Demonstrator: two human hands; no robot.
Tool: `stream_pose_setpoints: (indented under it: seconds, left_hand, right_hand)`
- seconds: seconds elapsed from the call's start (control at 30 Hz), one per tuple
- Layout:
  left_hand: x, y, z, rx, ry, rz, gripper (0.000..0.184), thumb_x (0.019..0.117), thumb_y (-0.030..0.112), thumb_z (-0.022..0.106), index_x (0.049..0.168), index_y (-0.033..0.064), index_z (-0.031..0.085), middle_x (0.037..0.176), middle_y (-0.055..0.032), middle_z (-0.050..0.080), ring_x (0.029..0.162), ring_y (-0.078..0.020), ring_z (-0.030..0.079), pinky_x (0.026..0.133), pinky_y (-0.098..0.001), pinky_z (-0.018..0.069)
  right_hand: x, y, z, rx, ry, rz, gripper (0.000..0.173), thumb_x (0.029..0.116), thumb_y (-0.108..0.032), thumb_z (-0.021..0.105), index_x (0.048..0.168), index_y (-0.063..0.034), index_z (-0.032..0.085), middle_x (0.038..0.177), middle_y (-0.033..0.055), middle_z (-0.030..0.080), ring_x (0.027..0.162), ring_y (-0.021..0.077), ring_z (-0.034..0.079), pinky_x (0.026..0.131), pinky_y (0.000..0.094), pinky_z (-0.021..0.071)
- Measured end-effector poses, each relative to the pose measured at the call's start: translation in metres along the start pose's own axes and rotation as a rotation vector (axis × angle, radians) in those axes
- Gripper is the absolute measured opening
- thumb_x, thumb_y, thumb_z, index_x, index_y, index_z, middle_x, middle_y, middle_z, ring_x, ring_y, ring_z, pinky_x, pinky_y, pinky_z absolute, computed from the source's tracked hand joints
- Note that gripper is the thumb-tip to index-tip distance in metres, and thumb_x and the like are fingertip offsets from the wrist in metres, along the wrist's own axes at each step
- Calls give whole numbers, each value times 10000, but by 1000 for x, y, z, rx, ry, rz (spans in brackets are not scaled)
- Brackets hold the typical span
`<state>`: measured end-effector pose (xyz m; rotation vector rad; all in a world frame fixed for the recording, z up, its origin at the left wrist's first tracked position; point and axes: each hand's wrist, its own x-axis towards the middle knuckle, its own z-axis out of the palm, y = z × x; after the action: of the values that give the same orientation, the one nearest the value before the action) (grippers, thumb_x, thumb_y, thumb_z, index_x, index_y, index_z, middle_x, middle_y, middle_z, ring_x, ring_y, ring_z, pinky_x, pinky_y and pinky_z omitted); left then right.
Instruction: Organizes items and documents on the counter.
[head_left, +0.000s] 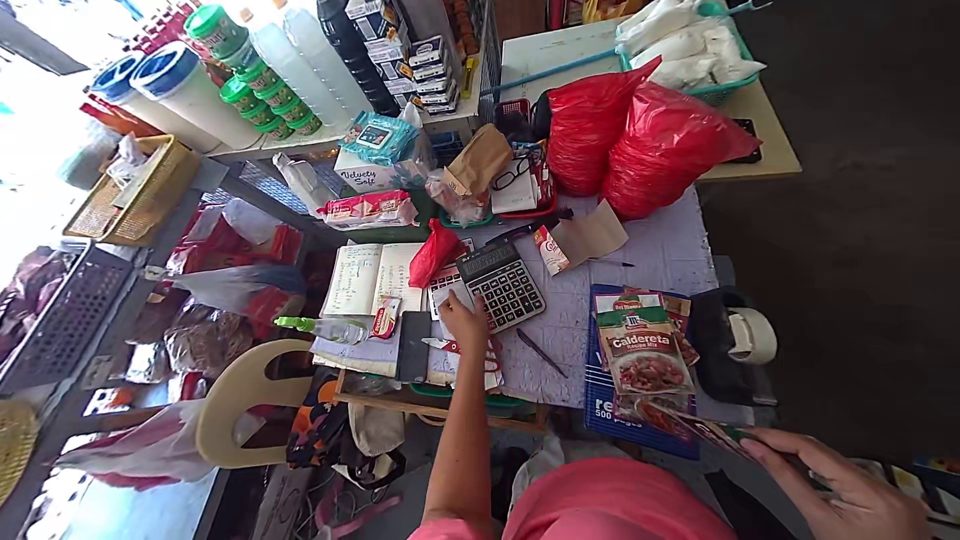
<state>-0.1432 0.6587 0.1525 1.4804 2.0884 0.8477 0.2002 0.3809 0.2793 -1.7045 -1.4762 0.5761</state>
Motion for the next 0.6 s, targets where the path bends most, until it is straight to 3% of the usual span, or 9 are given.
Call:
stream_pose_setpoints:
  seconds: [0.07, 0.1, 0.3, 0.37, 0.43, 0.5, 0.6]
  left_hand:
    - [14, -9, 5, 29, -84, -47, 471, 1010, 253, 637, 1364, -55, 607, 1305, -344, 585, 1224, -465, 578, 1057, -530, 468]
    - [18, -9, 9, 17, -136, -52, 446, 1019, 223, 620, 1378, -39, 600, 1303, -327, 598, 1217, -438, 594, 1054, -507, 482]
    - [-7, 12, 42, -78, -376, 47, 526, 1022, 168, 594, 1503, -8, 476, 1259, -308, 635, 1172, -432, 623, 1026, -523, 504]
    - [-22, 20, 54, -64, -458, 33, 600, 1033, 183, 575, 1577, 34, 369, 1345, -331, 565, 1201, -435, 604, 1037, -514, 500]
    - [-30, 24, 59, -75, -468, 15, 640, 1034, 187, 571, 1593, 13, 312, 1406, -355, 491, 1244, -446, 565, 1069, -504, 475]
    - [-33, 23, 56, -132, -445, 25, 624, 1043, 192, 565, 1568, -45, 324, 1403, -339, 513, 1237, -424, 581, 1067, -488, 482]
    - [-38, 13, 40, -162, -256, 162, 585, 984, 206, 646, 1471, -69, 474, 1397, -330, 534, 1255, -438, 573, 1064, -523, 484]
  right_hand:
    - [0, -1, 1, -3, -1, 1, 217, 980, -133, 683, 1007, 75, 739, 953, 185, 749, 907, 111, 707, 880, 211, 550]
    - [0, -1, 2, -3, -5, -4, 216, 979, -135, 683, 1004, 72, 739, 948, 179, 749, 901, 104, 704, 877, 205, 548]
    - [5, -4, 5, -8, -42, -1, 211, 983, -132, 682, 1010, 69, 742, 944, 188, 744, 897, 130, 699, 887, 229, 543]
    - [6, -6, 6, -13, -59, -1, 212, 988, -131, 677, 1018, 69, 741, 950, 194, 744, 901, 141, 702, 890, 235, 544]
    - [7, -7, 9, -12, -70, -5, 213, 989, -132, 675, 1012, 69, 740, 949, 197, 743, 901, 147, 704, 888, 241, 547]
    - [8, -8, 10, -8, -73, -7, 209, 985, -130, 682, 1011, 69, 742, 951, 198, 745, 902, 151, 709, 889, 247, 553]
    - [10, -9, 11, -8, -92, -1, 212, 991, -130, 675, 1025, 69, 741, 960, 195, 745, 915, 156, 709, 894, 259, 555]
